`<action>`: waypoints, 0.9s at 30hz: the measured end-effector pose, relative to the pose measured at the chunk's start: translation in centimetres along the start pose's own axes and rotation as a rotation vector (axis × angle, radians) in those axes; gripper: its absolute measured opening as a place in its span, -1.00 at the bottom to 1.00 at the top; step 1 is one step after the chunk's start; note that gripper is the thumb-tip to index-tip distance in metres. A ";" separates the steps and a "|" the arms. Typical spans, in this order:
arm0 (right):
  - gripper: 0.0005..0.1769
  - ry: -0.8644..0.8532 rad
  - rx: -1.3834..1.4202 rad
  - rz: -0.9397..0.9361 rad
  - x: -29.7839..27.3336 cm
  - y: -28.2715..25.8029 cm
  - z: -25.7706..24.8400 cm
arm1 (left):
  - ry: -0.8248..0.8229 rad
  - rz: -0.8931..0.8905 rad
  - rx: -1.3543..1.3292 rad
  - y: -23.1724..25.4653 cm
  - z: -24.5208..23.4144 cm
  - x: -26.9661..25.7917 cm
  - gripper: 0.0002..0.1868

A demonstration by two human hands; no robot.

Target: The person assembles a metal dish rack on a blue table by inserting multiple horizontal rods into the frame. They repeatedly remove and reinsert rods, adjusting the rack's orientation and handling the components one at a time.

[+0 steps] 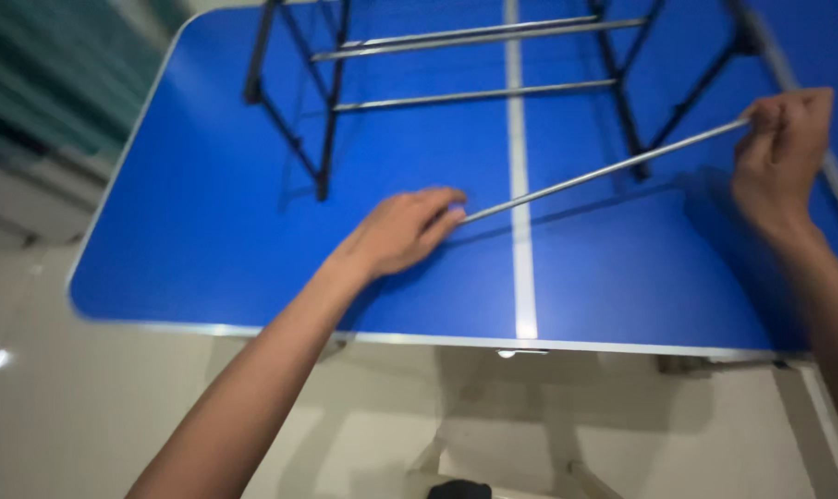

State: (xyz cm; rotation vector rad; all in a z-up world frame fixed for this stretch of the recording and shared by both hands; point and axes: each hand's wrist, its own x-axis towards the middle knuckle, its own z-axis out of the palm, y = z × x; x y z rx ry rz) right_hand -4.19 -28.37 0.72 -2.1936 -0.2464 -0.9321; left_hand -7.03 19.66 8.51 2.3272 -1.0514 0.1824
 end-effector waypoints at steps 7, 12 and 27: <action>-0.54 0.293 0.306 0.293 2.9 -0.6 -5.5 | -0.144 -0.157 -0.246 8.5 3.2 5.2 -0.73; -0.49 0.131 0.598 0.619 3.8 -4.5 -6.8 | -0.046 -0.192 -0.431 14.0 7.3 8.5 -0.65; -0.56 -0.213 -0.092 0.641 -0.1 -5.8 -8.8 | -0.180 0.121 -0.306 20.3 19.6 16.1 -0.30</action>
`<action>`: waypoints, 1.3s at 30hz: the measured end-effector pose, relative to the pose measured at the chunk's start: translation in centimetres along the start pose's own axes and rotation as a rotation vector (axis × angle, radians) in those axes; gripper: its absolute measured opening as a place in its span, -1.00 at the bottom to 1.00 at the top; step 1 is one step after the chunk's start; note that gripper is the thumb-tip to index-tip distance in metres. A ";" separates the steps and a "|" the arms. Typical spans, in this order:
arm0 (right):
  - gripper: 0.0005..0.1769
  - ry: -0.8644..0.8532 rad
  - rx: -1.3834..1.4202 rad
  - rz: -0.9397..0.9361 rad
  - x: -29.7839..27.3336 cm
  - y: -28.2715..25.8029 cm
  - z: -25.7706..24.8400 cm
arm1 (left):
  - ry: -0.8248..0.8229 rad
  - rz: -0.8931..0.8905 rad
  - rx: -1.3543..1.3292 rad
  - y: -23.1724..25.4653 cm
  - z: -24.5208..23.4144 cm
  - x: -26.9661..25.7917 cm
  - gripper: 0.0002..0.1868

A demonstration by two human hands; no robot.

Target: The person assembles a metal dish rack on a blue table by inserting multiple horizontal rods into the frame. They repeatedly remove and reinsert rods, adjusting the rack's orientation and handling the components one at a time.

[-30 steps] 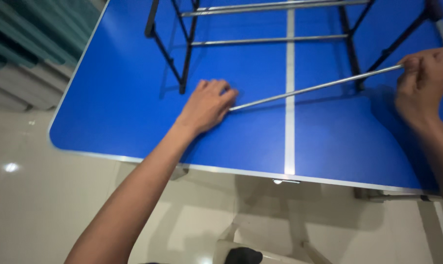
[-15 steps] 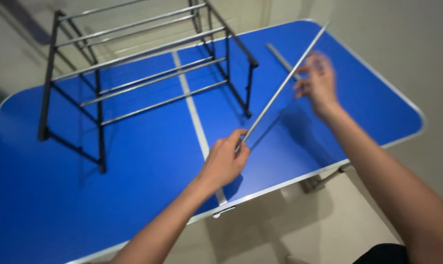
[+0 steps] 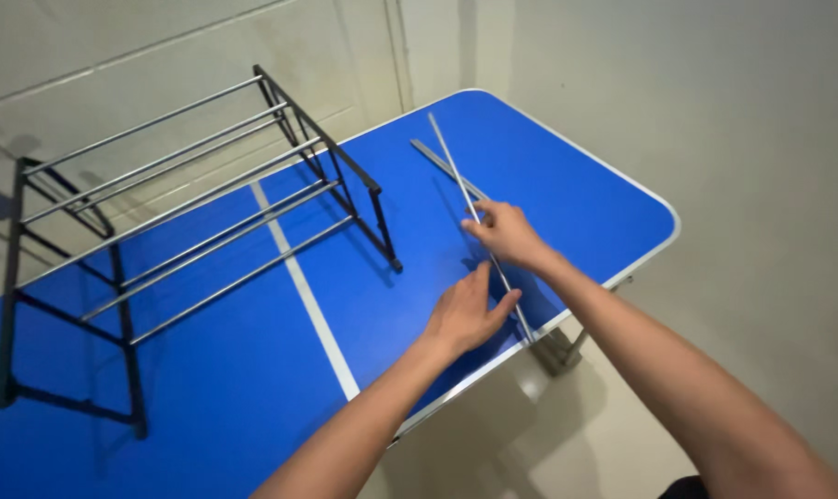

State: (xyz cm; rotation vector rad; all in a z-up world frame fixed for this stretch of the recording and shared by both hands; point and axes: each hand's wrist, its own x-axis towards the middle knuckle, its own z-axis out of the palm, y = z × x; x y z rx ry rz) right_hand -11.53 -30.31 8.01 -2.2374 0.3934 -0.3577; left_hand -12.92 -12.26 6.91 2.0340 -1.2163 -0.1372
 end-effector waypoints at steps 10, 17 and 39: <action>-0.54 0.063 -0.367 -0.060 0.7 2.1 1.9 | 0.056 0.192 0.191 -3.2 1.1 -1.2 -0.48; -0.55 0.043 -0.303 -0.006 1.5 2.9 2.2 | 0.062 0.190 0.200 -3.1 1.1 0.0 -0.48; -0.60 -0.026 -0.320 0.138 1.6 7.0 -3.3 | 0.019 0.149 0.109 -3.1 5.0 3.0 -0.32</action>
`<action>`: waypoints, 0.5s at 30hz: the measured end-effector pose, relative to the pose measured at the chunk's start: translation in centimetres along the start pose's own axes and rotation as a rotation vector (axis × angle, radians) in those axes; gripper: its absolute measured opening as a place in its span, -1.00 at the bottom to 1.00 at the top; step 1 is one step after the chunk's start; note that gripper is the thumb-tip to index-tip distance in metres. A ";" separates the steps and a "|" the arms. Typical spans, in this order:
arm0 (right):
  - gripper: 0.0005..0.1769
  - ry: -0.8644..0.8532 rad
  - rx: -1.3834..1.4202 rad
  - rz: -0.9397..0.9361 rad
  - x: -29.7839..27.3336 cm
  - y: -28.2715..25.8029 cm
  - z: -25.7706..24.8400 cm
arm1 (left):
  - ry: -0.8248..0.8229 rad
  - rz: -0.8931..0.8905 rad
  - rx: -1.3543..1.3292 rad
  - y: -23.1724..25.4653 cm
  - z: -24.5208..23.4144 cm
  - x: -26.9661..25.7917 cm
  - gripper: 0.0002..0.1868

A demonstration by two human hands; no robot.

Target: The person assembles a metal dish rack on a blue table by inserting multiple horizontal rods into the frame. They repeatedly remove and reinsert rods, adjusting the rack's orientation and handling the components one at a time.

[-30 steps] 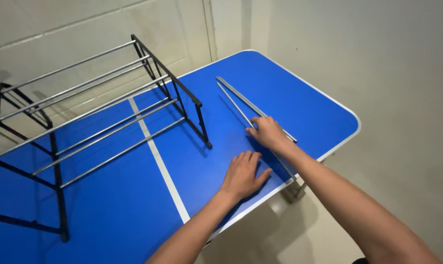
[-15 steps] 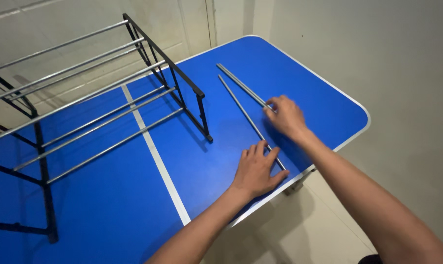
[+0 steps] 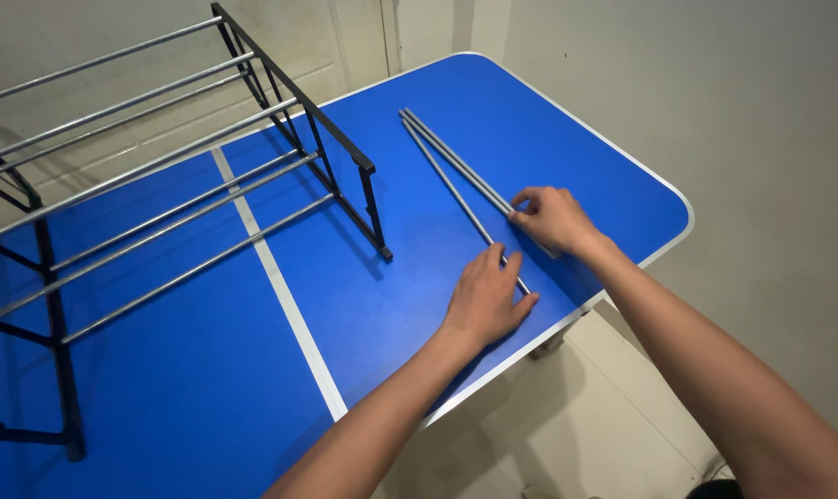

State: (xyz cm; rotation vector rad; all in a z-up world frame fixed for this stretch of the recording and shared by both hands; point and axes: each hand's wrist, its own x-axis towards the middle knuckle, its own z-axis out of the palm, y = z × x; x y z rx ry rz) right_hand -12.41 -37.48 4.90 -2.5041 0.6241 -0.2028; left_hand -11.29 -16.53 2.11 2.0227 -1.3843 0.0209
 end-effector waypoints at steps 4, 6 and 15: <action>-0.63 -0.108 -0.015 -0.030 0.3 0.0 -0.3 | 0.028 -0.046 0.000 -0.3 0.1 1.1 -0.27; -0.64 -0.141 -0.037 -0.074 0.5 0.2 -0.4 | 0.019 -0.074 -0.019 -0.3 0.2 1.6 -0.26; -0.69 -0.165 -0.005 -0.059 0.3 0.8 -0.5 | 0.044 -0.037 -0.015 0.5 1.1 3.0 -0.11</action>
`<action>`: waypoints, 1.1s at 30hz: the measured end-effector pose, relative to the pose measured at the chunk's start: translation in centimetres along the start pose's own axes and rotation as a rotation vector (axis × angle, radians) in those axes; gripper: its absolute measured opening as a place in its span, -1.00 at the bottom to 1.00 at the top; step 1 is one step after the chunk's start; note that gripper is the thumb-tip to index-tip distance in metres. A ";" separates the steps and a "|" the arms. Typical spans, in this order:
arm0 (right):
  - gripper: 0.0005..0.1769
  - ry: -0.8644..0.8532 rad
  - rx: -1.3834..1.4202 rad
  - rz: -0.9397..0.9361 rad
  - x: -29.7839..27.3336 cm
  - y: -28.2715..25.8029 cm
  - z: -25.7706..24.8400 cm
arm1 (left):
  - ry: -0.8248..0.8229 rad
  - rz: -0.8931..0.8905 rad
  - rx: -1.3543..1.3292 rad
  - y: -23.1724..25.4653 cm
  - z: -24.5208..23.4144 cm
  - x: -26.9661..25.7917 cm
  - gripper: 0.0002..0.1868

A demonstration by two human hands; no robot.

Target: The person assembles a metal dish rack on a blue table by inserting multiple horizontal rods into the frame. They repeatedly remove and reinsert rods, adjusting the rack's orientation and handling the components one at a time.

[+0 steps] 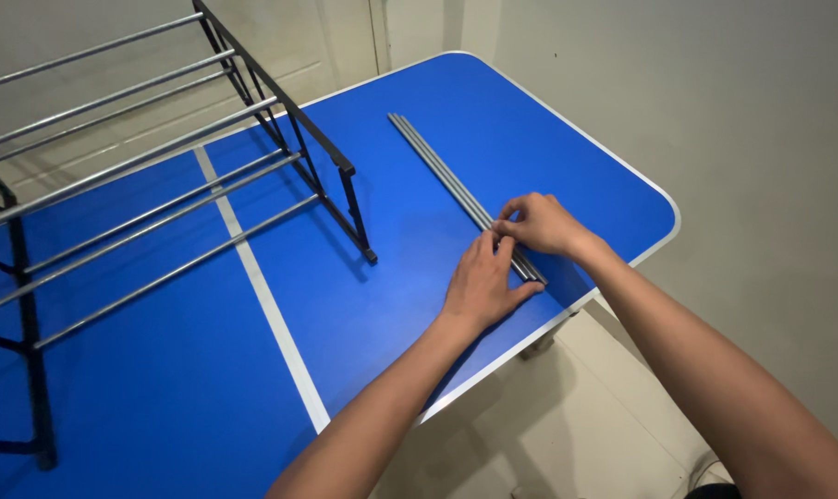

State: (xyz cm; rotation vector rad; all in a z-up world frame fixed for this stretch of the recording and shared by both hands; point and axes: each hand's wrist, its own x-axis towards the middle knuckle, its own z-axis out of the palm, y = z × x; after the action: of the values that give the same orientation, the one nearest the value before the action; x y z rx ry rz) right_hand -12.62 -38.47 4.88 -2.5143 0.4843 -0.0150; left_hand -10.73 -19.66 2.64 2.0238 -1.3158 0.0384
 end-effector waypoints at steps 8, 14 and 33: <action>-0.73 0.019 0.068 0.072 -0.7 -0.6 -1.1 | 0.067 0.077 0.080 0.6 1.7 0.5 -0.46; -0.76 0.064 0.120 0.081 -0.9 0.2 -1.4 | -0.002 0.054 -0.015 1.0 2.2 1.4 -0.38; -0.56 0.253 0.109 0.094 0.5 5.8 -2.4 | 0.039 -0.032 0.040 0.4 8.5 6.9 -0.40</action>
State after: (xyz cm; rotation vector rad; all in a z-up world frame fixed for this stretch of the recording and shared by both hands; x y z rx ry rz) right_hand -14.37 -44.36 3.74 -2.3910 0.6837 -0.3176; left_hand -10.60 -30.01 -0.87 2.0676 -1.2673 0.0899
